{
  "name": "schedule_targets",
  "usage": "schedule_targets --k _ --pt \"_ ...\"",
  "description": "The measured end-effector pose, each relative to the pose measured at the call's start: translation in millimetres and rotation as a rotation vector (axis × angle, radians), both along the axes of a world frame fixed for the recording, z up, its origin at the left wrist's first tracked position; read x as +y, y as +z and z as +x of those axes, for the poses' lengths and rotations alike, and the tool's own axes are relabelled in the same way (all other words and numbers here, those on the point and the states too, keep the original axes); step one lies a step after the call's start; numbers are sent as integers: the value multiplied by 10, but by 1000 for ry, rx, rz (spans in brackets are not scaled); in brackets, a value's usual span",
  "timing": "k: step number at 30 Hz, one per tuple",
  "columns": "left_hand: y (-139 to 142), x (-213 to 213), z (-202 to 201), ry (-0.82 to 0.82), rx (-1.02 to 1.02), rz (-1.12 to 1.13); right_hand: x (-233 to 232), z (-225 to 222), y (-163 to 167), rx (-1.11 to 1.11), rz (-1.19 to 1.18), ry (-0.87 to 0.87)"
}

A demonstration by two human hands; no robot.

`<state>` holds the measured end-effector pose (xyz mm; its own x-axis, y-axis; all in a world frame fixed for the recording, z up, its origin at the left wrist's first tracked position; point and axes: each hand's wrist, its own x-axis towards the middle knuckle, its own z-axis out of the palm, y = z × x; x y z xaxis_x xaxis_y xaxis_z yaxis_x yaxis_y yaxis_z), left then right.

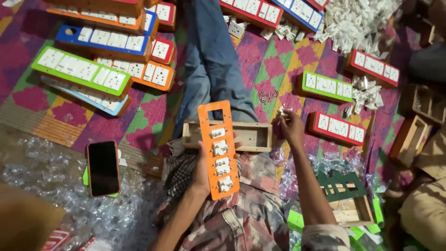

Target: The person sits on the floor and assembles an orange switchboard by inserting white sockets into slots and securing them with screws. The person repeatedly flips the board to access the back and front, tightening screws and adjusting components.

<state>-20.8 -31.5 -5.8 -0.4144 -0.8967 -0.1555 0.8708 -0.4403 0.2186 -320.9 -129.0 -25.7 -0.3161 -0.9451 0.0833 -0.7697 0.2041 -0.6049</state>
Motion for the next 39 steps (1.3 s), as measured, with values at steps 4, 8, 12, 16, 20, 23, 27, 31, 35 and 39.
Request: schedule_targets --k 4,8,12,16,20,23,27,31,35,39 --pt "-9 30 109 7 47 -31 33 230 -62 -95 6 -73" --pt "11 15 122 6 79 -69 91 380 -39 168 -169 -110" --pt "33 16 114 -3 78 -62 98 385 -40 202 -146 -132" --pt "53 14 118 9 8 -81 80 316 -118 173 -136 -110" --pt "40 57 103 12 -29 -36 35 195 -207 100 -226 -190" --pt "14 98 109 -38 133 -42 63 122 -224 -245 -348 -325" --pt "6 106 104 -27 60 -25 335 224 23 -638 -504 -233" --pt "17 145 107 -50 -24 -18 718 632 446 -620 -496 -115" --pt "-26 171 115 -76 104 -145 983 1153 742 -731 -420 190" --pt "-88 192 93 -102 11 -76 975 1452 862 -699 -351 275"
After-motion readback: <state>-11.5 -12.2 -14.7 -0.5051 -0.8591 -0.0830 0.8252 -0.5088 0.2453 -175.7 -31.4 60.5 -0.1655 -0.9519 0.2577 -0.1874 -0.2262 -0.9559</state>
